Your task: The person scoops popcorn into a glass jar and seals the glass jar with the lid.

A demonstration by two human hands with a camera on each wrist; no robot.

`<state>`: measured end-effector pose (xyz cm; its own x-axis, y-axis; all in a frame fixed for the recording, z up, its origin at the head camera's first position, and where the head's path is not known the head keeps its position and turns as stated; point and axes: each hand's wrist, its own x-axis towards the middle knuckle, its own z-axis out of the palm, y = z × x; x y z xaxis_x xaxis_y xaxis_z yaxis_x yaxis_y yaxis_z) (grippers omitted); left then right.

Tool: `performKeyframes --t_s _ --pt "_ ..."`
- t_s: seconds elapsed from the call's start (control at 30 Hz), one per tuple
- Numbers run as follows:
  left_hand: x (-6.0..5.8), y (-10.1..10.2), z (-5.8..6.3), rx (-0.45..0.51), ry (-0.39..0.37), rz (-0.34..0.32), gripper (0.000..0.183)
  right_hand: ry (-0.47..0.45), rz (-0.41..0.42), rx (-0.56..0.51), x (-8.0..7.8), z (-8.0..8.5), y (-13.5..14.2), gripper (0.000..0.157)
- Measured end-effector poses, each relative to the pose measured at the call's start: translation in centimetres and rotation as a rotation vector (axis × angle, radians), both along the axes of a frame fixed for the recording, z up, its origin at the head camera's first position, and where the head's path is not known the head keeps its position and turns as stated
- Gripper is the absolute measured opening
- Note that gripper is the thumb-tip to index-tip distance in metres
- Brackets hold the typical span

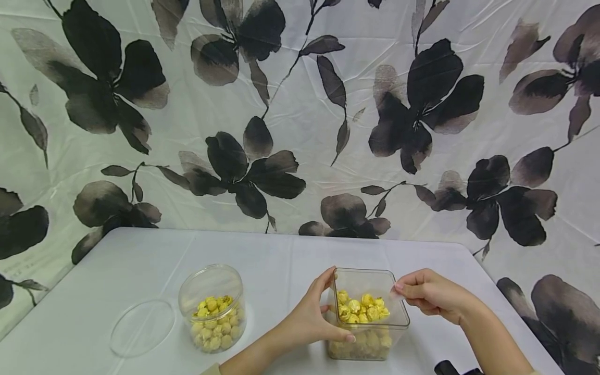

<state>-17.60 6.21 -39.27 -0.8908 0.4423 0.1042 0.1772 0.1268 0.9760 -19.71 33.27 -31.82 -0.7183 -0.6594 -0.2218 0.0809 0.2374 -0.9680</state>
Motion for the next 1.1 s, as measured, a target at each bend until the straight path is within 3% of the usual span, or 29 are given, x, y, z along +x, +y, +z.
performKeyframes --t_s 0.7,1.1 --pt "-0.1 0.0 -0.2 -0.004 -0.005 -0.001 0.114 -0.101 -0.085 -0.047 0.7 -0.1 1.6 0.035" --pt "-0.1 0.0 -0.1 -0.007 -0.010 -0.003 0.113 -0.023 -0.057 -0.076 0.8 -0.3 0.3 0.034"
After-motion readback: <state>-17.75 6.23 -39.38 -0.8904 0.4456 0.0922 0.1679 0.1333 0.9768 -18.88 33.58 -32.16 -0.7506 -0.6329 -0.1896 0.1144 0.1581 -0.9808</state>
